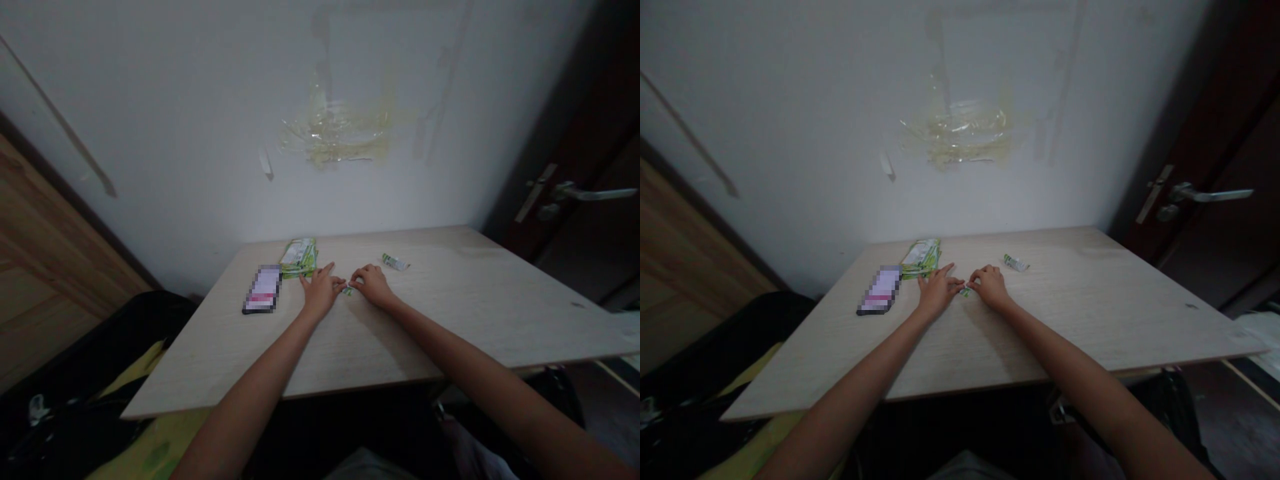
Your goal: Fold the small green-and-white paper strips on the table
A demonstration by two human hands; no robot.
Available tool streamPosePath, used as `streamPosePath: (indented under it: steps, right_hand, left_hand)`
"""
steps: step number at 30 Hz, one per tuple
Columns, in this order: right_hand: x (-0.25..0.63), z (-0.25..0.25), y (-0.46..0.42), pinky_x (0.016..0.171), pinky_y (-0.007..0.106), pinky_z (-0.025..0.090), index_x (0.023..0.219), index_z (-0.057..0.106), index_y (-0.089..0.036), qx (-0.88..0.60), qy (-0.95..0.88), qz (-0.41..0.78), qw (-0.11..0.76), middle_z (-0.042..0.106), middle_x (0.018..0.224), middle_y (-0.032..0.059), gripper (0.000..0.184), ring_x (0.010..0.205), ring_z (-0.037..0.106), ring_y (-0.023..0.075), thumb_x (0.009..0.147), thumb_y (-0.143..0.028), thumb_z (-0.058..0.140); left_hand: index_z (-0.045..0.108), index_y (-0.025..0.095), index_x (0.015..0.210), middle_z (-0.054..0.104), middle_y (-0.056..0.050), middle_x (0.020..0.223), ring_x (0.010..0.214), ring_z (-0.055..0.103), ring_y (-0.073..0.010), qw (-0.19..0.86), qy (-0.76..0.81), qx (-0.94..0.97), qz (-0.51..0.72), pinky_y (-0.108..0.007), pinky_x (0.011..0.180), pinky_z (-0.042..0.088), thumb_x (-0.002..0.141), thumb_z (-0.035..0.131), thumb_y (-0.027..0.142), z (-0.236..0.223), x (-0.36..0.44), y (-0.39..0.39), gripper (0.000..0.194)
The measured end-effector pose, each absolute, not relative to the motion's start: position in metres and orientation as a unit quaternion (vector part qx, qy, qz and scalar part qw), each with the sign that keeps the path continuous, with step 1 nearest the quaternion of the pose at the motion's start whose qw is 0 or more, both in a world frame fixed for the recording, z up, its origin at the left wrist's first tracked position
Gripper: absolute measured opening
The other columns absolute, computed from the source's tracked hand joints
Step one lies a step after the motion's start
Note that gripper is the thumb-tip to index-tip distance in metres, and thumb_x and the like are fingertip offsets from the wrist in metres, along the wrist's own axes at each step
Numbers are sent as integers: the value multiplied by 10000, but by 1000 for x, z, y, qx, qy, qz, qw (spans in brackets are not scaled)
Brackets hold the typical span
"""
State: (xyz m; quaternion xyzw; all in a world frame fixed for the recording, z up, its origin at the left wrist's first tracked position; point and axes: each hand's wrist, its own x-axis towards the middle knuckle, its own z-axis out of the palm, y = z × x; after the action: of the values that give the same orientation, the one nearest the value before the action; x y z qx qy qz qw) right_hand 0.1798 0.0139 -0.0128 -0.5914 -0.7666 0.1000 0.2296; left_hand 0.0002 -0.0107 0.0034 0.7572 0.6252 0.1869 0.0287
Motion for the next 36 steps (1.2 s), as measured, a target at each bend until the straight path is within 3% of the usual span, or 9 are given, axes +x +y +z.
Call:
streamPosePath:
  steps: [5,12,22,29,36]
  right_hand:
    - [182,-11,17,993,320,343,1002,778,-240,-585,-768,116,233,671,1092,94,262,1123,528,228,877,-447,678]
    - [178,-3,14,962,330,380,959,785,-244,-602,-755,116,233,656,1097,94,240,1098,538,242,809,-422,729]
    - [182,-9,20,995,326,377,972,779,-224,-589,-761,129,241,666,1091,94,259,1117,545,234,823,-427,716]
    - [183,-13,21,1010,327,384,966,783,-195,-594,-753,110,260,665,1109,121,297,1122,561,249,802,-438,738]
    - [183,-12,23,998,330,388,952,794,-209,-593,-758,110,248,694,1061,105,287,1111,574,248,802,-445,732]
  left_hand:
    - [775,395,1050,458,30,1556,1382,391,-341,41,620,756,205,-689,1145,155,906,594,531,2,-1,-7,268]
    - [762,396,1054,467,16,1547,1398,368,-362,62,628,749,203,-755,1103,147,879,631,524,3,0,-6,253]
    - [720,403,1123,443,-9,1559,1426,339,-370,80,648,727,211,-779,1094,167,860,650,533,2,0,-8,302]
    - [726,360,1125,482,-45,1527,1432,338,-364,47,642,734,216,-781,1110,116,911,583,494,-8,-1,-7,290]
    - [700,398,1183,426,-20,1572,1473,273,-369,94,655,724,194,-788,1109,103,929,538,461,-11,-4,-3,307]
